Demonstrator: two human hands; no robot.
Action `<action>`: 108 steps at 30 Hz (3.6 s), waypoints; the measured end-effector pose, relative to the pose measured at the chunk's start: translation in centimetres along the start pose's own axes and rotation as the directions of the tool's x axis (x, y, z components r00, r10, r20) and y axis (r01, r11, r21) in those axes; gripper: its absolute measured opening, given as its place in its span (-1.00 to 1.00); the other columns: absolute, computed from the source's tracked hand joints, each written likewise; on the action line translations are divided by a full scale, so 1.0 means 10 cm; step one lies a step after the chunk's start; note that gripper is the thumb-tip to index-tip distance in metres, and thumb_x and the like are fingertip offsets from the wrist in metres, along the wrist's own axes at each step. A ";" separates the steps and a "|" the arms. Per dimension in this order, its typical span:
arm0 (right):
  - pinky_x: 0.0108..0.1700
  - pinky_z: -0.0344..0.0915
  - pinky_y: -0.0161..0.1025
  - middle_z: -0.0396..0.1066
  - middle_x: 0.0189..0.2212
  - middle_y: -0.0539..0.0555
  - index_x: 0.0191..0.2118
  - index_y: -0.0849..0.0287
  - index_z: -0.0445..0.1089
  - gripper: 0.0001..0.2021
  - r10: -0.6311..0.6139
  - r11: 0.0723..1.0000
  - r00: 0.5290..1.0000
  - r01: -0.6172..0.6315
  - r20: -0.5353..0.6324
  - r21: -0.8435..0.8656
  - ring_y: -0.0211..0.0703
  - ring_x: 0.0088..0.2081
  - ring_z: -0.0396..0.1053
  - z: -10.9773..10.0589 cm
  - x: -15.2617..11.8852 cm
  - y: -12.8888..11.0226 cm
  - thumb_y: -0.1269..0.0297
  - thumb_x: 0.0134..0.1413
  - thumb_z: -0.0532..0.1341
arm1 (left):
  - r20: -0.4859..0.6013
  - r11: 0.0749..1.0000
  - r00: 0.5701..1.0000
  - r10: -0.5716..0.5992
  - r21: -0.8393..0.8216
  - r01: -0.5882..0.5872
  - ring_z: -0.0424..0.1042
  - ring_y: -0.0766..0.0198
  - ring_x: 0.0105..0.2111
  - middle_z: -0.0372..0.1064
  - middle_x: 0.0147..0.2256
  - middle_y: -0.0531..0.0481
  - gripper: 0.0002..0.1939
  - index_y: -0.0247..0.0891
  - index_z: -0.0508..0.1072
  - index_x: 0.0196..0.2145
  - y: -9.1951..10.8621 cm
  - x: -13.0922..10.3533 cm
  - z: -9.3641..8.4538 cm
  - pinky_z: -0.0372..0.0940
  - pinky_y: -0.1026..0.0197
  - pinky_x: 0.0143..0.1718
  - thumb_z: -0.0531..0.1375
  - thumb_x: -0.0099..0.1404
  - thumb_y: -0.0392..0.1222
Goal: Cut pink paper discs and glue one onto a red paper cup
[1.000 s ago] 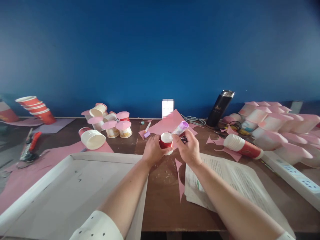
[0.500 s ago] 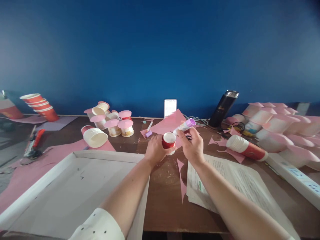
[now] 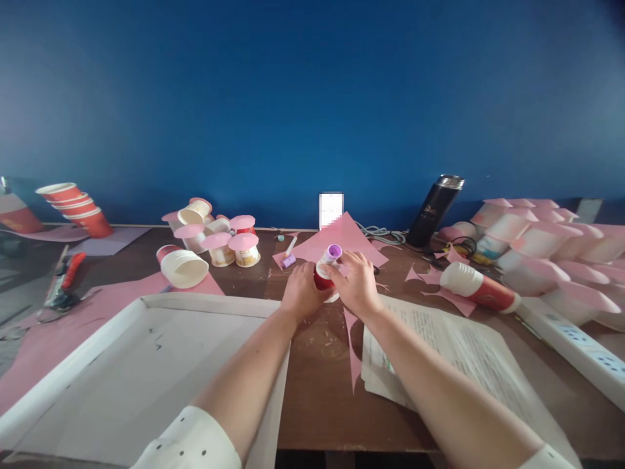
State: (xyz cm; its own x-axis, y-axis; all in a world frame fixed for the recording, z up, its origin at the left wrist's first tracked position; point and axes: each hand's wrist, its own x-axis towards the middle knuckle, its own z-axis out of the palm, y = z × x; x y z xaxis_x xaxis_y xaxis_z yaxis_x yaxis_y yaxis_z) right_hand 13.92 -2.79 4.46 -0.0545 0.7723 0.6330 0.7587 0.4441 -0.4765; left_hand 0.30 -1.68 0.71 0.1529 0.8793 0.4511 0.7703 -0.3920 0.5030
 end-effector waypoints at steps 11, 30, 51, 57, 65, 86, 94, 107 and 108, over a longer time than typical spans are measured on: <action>-0.15 0.21 -0.07 0.46 -0.32 0.10 -0.21 0.09 0.41 -0.81 -0.027 0.998 1.000 0.027 -0.005 0.053 0.03 -0.19 0.33 -0.01 -0.02 0.03 0.13 0.14 0.16 | 0.006 1.000 1.000 -0.009 0.012 0.009 0.37 0.06 -0.25 0.34 -0.32 -0.09 -0.68 -0.20 0.21 -0.35 0.01 0.01 0.00 0.25 0.05 -0.23 0.27 0.04 -0.07; -0.16 0.40 -0.13 0.47 -0.23 0.09 -0.13 0.09 0.28 -0.77 0.159 0.845 0.965 -0.024 -0.208 0.534 -0.14 -0.23 0.45 -0.35 0.06 -0.19 0.12 0.15 0.17 | 0.002 0.996 1.000 0.014 -0.086 -0.014 0.40 0.03 -0.21 0.40 -0.25 -0.14 -0.54 -0.24 0.35 -0.22 0.04 -0.03 -0.07 0.27 0.02 -0.16 0.29 0.04 0.12; -0.34 0.26 -0.25 0.38 -0.43 0.00 -0.30 0.13 0.36 -0.67 0.199 0.845 0.970 -0.100 -0.136 0.525 -0.24 -0.41 0.31 -0.21 0.46 0.03 -0.06 0.13 0.13 | -0.011 0.997 0.999 0.038 -0.063 -0.039 0.38 0.03 -0.18 0.39 -0.23 -0.15 -0.50 -0.26 0.34 -0.16 0.01 -0.02 -0.02 0.25 0.01 -0.11 0.28 0.05 0.12; -0.23 0.28 -0.21 0.43 -0.36 0.04 -0.26 0.15 0.37 -0.73 0.094 0.901 0.994 -0.060 -0.058 0.429 -0.19 -0.33 0.36 0.03 0.32 0.19 0.03 0.10 0.18 | 0.001 0.999 1.000 0.010 -0.033 -0.010 0.37 0.02 -0.23 0.35 -0.29 -0.13 -0.56 -0.24 0.30 -0.26 0.01 -0.01 -0.01 0.25 0.01 -0.20 0.27 0.05 0.12; -0.16 0.27 -0.20 0.42 -0.30 0.03 -0.22 0.11 0.40 -0.78 -0.048 0.917 0.999 0.039 0.012 0.396 -0.15 -0.26 0.37 0.07 0.30 0.14 0.09 0.15 0.16 | 0.003 1.000 1.000 0.023 -0.020 -0.023 0.37 0.03 -0.24 0.36 -0.30 -0.11 -0.58 -0.24 0.28 -0.26 -0.01 -0.01 0.01 0.24 0.03 -0.21 0.26 0.07 0.10; -0.18 0.23 -0.18 0.46 -0.35 0.03 -0.31 0.11 0.41 -0.80 -0.002 0.975 0.999 -0.007 0.038 0.224 -0.09 -0.26 0.37 0.15 0.26 0.08 0.09 0.11 0.18 | 0.041 0.999 0.999 -0.029 0.026 0.028 0.40 0.04 -0.24 0.36 -0.31 -0.11 -0.60 -0.25 0.28 -0.26 -0.01 0.01 0.01 0.25 0.06 -0.23 0.25 0.05 0.05; -0.29 0.23 -0.20 0.42 -0.41 0.05 -0.33 0.14 0.41 -0.75 0.050 0.938 0.999 -0.042 -0.015 0.343 -0.15 -0.36 0.33 -0.03 0.29 0.02 0.06 0.10 0.17 | 0.049 0.999 0.998 -0.036 -0.001 0.036 0.41 0.04 -0.24 0.39 -0.27 -0.14 -0.59 -0.25 0.29 -0.25 0.02 0.00 -0.02 0.26 0.08 -0.25 0.26 0.05 0.06; -0.17 0.19 -0.07 0.38 -0.41 0.06 -0.35 0.14 0.28 -0.83 -0.153 0.988 0.988 0.153 0.020 0.029 -0.07 -0.32 0.31 -0.02 0.14 0.03 0.16 0.05 0.19 | 0.064 1.000 0.998 -0.001 -0.013 0.002 0.39 0.07 -0.27 0.38 -0.28 -0.11 -0.65 -0.23 0.29 -0.28 -0.03 0.01 -0.01 0.25 0.07 -0.27 0.28 0.02 -0.07; -0.18 0.19 -0.07 0.38 -0.42 0.07 -0.36 0.14 0.27 -0.82 -0.136 0.991 0.991 0.136 -0.004 0.016 -0.06 -0.33 0.31 -0.02 0.14 0.05 0.14 0.04 0.19 | 0.066 1.000 0.998 -0.013 -0.013 0.014 0.39 0.07 -0.27 0.38 -0.28 -0.11 -0.65 -0.23 0.29 -0.28 -0.02 0.01 -0.01 0.25 0.07 -0.27 0.28 0.02 -0.05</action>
State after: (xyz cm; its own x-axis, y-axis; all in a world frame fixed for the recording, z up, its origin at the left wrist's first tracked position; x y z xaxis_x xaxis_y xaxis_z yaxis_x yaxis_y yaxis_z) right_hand 14.35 -1.54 5.20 -0.1543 0.7026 0.6946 0.7336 0.5524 -0.3958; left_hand 0.06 -1.54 0.72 0.1834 0.9004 0.3946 0.7642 -0.3830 0.5189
